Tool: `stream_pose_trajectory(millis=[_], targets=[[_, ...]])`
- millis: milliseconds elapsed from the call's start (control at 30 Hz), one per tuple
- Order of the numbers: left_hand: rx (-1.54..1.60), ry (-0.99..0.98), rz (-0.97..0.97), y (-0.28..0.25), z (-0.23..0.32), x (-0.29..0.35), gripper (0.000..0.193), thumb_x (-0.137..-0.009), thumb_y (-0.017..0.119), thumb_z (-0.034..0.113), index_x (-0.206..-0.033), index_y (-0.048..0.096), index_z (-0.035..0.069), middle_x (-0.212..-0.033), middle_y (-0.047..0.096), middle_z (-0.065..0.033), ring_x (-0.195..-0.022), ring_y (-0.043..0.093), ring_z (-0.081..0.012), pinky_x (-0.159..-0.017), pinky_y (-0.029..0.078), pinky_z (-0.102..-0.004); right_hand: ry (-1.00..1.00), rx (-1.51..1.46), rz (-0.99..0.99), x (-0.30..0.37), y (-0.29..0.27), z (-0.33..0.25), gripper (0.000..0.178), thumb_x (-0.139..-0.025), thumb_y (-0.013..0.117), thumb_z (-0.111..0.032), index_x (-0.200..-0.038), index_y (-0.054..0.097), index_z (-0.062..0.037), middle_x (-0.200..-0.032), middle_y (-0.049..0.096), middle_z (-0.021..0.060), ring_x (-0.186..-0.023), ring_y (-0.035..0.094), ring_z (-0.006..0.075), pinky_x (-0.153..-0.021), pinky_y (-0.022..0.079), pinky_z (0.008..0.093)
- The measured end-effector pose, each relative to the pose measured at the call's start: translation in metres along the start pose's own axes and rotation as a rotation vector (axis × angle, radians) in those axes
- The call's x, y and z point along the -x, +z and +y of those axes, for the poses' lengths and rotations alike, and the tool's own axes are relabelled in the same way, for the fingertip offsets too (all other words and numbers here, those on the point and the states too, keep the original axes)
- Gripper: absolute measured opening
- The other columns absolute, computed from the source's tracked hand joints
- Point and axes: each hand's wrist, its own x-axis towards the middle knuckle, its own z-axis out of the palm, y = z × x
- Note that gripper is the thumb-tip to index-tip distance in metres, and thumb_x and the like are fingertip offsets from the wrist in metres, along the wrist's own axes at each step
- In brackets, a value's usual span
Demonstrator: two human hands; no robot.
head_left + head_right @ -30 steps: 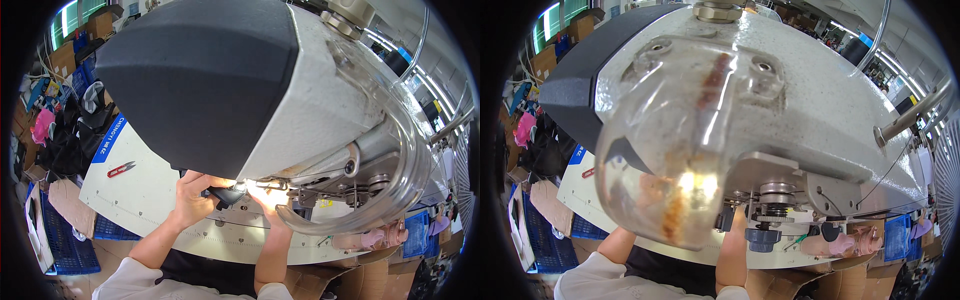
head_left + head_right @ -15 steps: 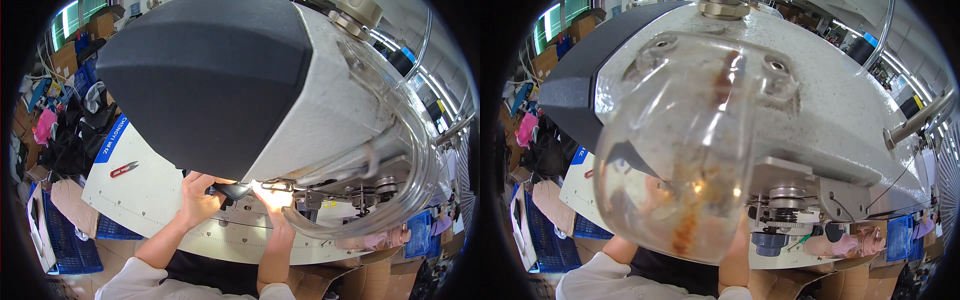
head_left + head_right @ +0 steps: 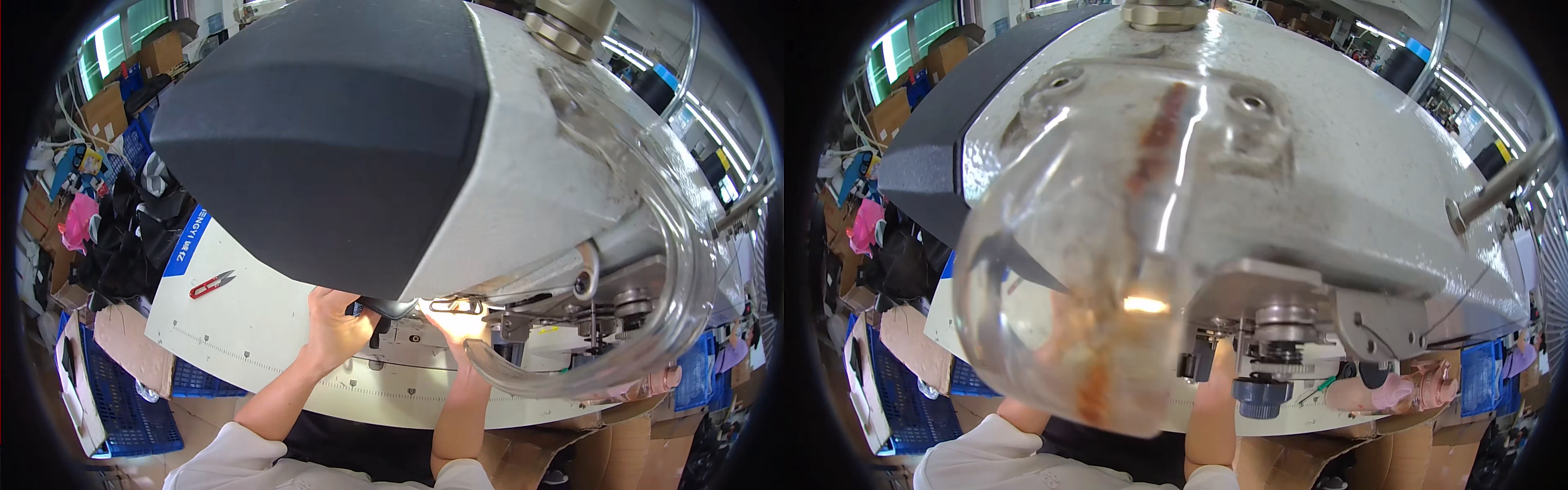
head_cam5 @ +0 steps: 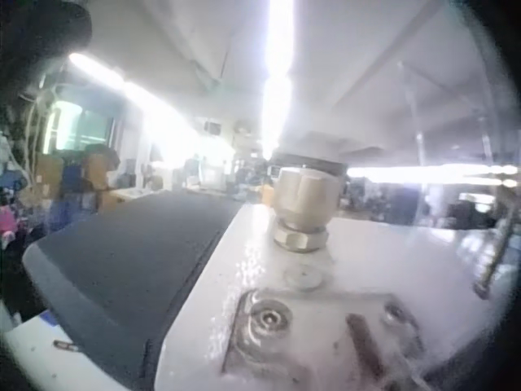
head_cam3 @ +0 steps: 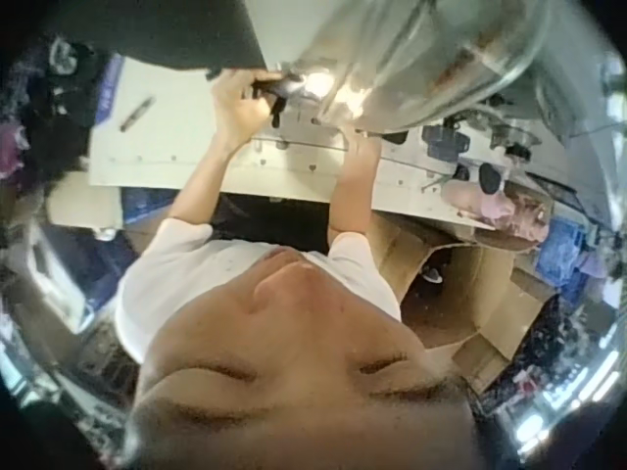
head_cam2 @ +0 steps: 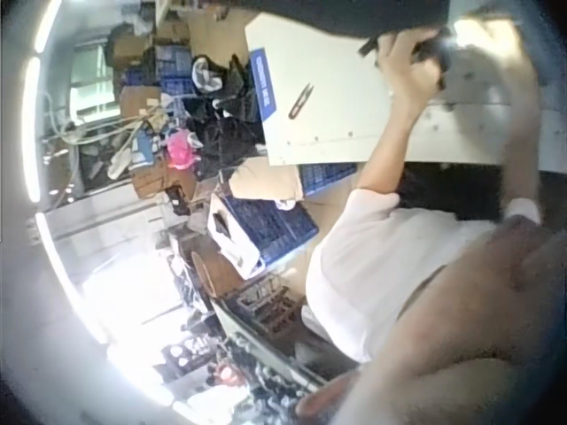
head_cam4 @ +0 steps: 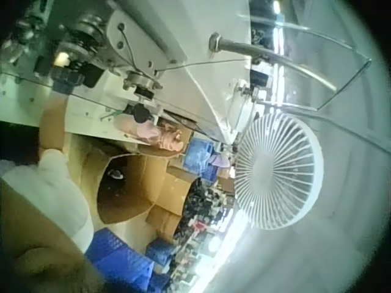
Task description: The person sews shoe components using a sewing machine and trims threads with thread snips.
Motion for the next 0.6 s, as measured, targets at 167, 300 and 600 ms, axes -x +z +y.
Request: stream_pose_trajectory(millis=[167,300,600], targets=[[-0.02,-0.015,0.043,0.0,0.008,0.003,0.031,-0.06,0.067,-0.014,-0.084,0.074,0.004,-0.084,0.069,-0.0066,-0.079,0.064,-0.0212,-0.068,0.049,-0.0302,-0.009,0.022,0.002,-0.004,-0.001,-0.003,0.019,-0.079,0.08,-0.012,-0.088,0.067,-0.0015,-0.083,0.067,0.0054,-0.073,0.062,0.0122,-0.069,0.052,0.0277],[-0.055,0.001,0.028,0.001,0.002,0.002,0.033,-0.06,0.067,-0.014,-0.085,0.074,0.005,-0.083,0.069,-0.006,-0.078,0.064,-0.0216,-0.068,0.049,-0.0298,-0.017,0.067,-0.024,-0.006,-0.003,0.001,0.019,-0.079,0.08,-0.012,-0.088,0.067,-0.0018,-0.083,0.067,0.0055,-0.074,0.062,0.0122,-0.069,0.052,0.0278],[-0.036,-0.011,0.027,-0.003,0.011,0.012,0.035,-0.058,0.067,-0.014,-0.088,0.071,0.004,-0.089,0.067,-0.0087,-0.086,0.063,-0.0269,-0.074,0.05,-0.0332,-0.152,1.172,0.241,-0.031,-0.059,0.152,0.044,-0.088,0.07,-0.037,-0.113,0.062,-0.0025,-0.112,0.064,0.0027,-0.107,0.057,0.0178,-0.094,0.046,0.0393]])
